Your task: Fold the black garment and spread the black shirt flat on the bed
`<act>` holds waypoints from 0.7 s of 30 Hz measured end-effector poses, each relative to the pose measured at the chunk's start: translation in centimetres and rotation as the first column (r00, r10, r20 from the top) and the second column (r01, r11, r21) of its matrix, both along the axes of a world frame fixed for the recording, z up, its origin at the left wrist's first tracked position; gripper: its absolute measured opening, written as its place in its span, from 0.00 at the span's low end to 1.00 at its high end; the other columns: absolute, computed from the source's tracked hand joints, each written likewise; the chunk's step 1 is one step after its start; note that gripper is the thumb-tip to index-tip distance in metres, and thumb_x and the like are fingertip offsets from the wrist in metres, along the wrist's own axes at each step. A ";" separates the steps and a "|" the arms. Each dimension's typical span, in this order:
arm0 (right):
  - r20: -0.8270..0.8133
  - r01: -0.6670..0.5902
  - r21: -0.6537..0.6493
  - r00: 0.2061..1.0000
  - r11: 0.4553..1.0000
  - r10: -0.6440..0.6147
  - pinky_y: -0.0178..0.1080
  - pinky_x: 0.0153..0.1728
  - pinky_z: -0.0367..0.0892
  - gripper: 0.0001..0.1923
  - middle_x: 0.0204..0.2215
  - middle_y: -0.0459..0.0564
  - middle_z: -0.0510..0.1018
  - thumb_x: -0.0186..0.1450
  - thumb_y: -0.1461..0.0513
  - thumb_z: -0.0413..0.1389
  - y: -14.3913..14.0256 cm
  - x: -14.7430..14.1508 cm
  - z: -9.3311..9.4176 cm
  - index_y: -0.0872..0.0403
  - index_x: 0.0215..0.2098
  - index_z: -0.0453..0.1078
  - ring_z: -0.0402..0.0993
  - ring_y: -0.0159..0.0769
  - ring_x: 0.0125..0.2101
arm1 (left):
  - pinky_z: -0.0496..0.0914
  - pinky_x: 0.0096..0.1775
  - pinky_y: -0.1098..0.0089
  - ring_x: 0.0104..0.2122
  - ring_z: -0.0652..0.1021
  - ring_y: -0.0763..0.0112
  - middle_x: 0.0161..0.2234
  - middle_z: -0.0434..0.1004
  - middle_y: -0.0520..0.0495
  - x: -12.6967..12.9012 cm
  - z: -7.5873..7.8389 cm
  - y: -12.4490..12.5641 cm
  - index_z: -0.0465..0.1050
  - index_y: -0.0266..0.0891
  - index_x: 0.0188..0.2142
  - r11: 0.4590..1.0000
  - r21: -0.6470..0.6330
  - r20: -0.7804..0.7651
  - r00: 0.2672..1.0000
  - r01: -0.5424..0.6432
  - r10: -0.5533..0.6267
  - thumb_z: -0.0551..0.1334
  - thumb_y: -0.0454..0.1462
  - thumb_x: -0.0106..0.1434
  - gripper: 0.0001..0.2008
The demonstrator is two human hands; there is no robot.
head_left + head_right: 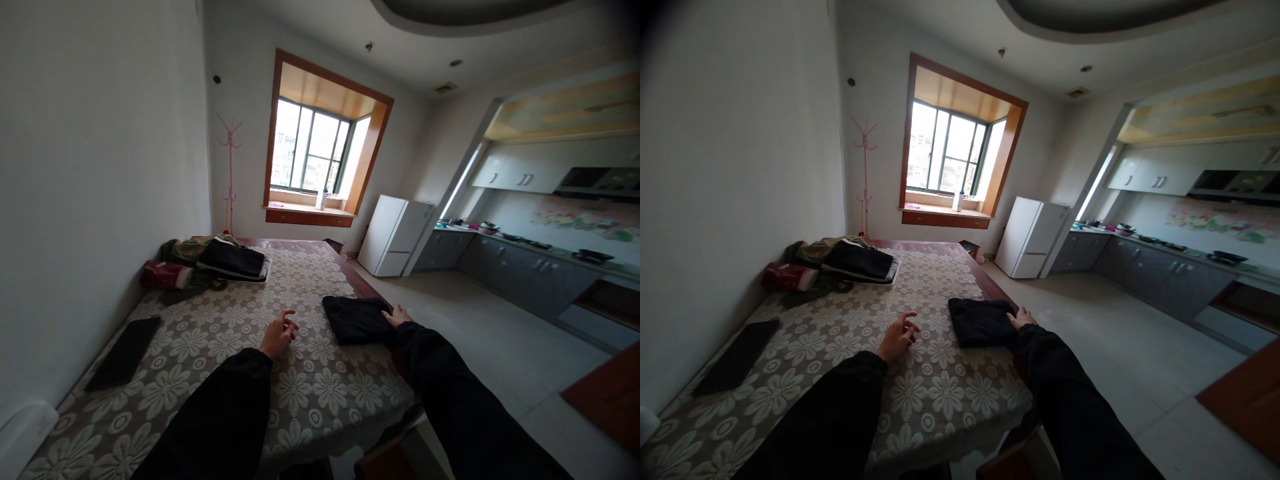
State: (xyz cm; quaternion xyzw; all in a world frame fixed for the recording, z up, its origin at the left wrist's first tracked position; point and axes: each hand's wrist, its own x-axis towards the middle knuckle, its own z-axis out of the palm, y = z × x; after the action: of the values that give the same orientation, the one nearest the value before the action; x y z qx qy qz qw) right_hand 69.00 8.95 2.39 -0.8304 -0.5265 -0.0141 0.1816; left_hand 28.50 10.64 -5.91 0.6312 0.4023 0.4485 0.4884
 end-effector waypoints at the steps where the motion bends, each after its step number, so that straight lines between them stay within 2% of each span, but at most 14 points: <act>1: 0.021 -0.018 -0.008 1.000 1.000 0.018 0.60 0.58 0.59 0.34 0.61 0.74 0.65 0.70 0.52 0.51 0.3 -0.4 -0.2 0.65 0.67 0.58 0.64 0.61 0.61 | 0.69 0.27 0.73 0.25 0.78 0.73 0.34 0.81 0.49 0.0 0.0 0.0 0.68 0.42 0.53 1.000 0.002 -0.004 1.000 0.002 -0.002 0.58 0.37 0.60 0.20; 2: 0.036 -0.057 -0.008 0.998 0.998 0.058 0.60 0.59 0.57 0.34 0.64 0.73 0.62 0.70 0.53 0.50 0.6 -0.9 -0.4 0.64 0.68 0.56 0.60 0.61 0.63 | 0.69 0.27 0.73 0.25 0.79 0.73 0.34 0.82 0.50 0.0 0.0 0.1 0.68 0.43 0.53 1.000 0.003 -0.007 1.000 0.004 -0.004 0.59 0.37 0.60 0.21; 4: 0.060 -0.192 -0.014 0.979 0.981 0.193 0.55 0.63 0.52 0.32 0.68 0.62 0.59 0.70 0.54 0.50 1.7 -2.9 -1.1 0.55 0.70 0.55 0.55 0.55 0.66 | 0.69 0.27 0.73 0.25 0.79 0.73 0.34 0.82 0.50 0.0 0.0 0.1 0.68 0.44 0.53 1.000 0.007 -0.012 1.000 0.010 -0.010 0.59 0.37 0.60 0.20; 6: 0.064 -0.342 -0.048 0.936 0.938 0.345 0.47 0.65 0.51 0.29 0.68 0.50 0.60 0.70 0.52 0.50 3.1 -5.6 -2.3 0.45 0.68 0.59 0.54 0.47 0.67 | 0.69 0.27 0.73 0.25 0.79 0.73 0.33 0.82 0.51 0.1 0.0 0.1 0.69 0.44 0.53 1.000 0.010 -0.019 1.000 0.018 -0.018 0.59 0.36 0.60 0.20; 8: 0.042 -0.430 -0.090 0.900 0.898 0.435 0.48 0.66 0.50 0.27 0.68 0.44 0.61 0.71 0.49 0.49 4.4 -8.5 -4.1 0.40 0.66 0.61 0.55 0.44 0.66 | 0.69 0.28 0.73 0.25 0.78 0.73 0.33 0.82 0.51 0.1 0.0 0.0 0.68 0.44 0.53 1.000 0.013 -0.027 0.999 0.020 -0.020 0.59 0.36 0.60 0.20; 10: 0.016 -0.438 -0.119 0.896 0.891 0.443 0.57 0.66 0.47 0.27 0.69 0.44 0.60 0.72 0.48 0.46 5.3 -11.0 -6.0 0.38 0.67 0.59 0.52 0.48 0.67 | 0.69 0.29 0.73 0.25 0.78 0.74 0.34 0.82 0.50 0.0 0.0 -0.1 0.67 0.43 0.54 1.000 0.016 -0.038 0.999 0.016 -0.016 0.59 0.36 0.61 0.21; 13: -0.010 -0.401 -0.132 0.915 0.906 0.404 0.68 0.65 0.37 0.30 0.71 0.46 0.54 0.72 0.48 0.42 5.9 -12.9 -8.3 0.40 0.71 0.52 0.41 0.54 0.70 | 0.69 0.29 0.73 0.25 0.78 0.74 0.35 0.82 0.49 0.0 -0.1 -0.2 0.65 0.43 0.56 1.000 0.020 -0.061 0.998 0.012 -0.011 0.58 0.36 0.62 0.22; 16: -0.006 -0.394 -0.123 0.918 0.911 0.396 0.69 0.65 0.31 0.31 0.72 0.45 0.50 0.73 0.48 0.39 6.2 -12.7 -9.7 0.42 0.72 0.48 0.33 0.54 0.71 | 0.70 0.29 0.73 0.26 0.79 0.74 0.36 0.82 0.49 0.1 -0.4 0.0 0.65 0.43 0.57 1.000 0.027 -0.086 0.996 0.011 -0.009 0.58 0.35 0.63 0.22; 21: 0.058 -0.389 -0.121 0.916 0.913 0.398 0.67 0.66 0.33 0.33 0.72 0.43 0.50 0.72 0.46 0.39 6.5 -12.2 -10.3 0.41 0.73 0.47 0.35 0.52 0.71 | 0.71 0.32 0.72 0.27 0.79 0.74 0.37 0.83 0.47 0.4 -0.6 0.2 0.65 0.42 0.57 0.999 0.043 -0.123 0.992 0.009 -0.003 0.58 0.35 0.63 0.22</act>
State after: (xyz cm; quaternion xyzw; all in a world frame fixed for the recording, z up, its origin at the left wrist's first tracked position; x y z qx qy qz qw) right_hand 56.83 15.45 -7.96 -0.7145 -0.6900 0.0174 0.1143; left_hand 28.92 10.80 -6.54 0.6692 0.4197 0.4161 0.4503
